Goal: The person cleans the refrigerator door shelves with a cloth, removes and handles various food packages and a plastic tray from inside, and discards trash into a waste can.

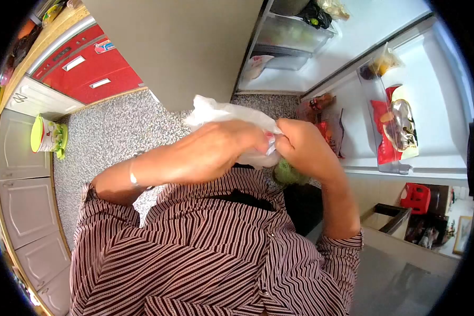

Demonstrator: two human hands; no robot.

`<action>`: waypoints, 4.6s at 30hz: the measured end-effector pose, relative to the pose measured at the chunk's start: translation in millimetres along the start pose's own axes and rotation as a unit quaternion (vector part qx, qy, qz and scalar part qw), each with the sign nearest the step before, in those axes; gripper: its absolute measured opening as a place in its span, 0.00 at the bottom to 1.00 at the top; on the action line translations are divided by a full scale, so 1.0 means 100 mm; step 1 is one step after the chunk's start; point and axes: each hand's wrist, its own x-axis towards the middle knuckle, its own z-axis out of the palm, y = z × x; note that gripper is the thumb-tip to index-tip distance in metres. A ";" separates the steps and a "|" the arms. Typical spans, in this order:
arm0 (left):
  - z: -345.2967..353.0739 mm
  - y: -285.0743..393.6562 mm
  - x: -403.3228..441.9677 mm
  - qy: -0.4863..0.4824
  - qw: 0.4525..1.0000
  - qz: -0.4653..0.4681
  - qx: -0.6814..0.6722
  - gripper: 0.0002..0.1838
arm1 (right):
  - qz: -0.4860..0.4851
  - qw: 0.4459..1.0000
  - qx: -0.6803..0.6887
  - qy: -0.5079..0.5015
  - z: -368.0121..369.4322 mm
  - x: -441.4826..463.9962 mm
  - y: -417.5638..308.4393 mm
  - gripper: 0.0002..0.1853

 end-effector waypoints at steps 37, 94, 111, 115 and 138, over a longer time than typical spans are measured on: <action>-0.63 0.24 0.22 -0.124 0.971 -0.092 -0.180 0.11 | 0.026 0.913 0.405 0.039 -0.17 -0.20 0.10 0.23; -0.78 0.15 0.64 0.111 0.900 -0.073 -0.414 0.39 | -0.077 0.893 0.381 0.225 -0.61 -0.18 -0.51 0.32; -0.61 0.24 0.70 0.168 0.967 -0.014 -0.191 0.54 | -0.058 0.829 0.535 0.151 -0.58 -0.10 -0.44 0.33; -0.61 0.29 0.68 0.192 0.969 -0.042 -0.152 0.52 | -0.111 0.831 0.521 0.159 -0.50 -0.06 -0.39 0.38; -0.69 0.32 0.60 0.185 0.916 0.043 -0.352 0.14 | -0.095 0.909 0.353 0.201 -0.24 -0.01 -0.02 0.38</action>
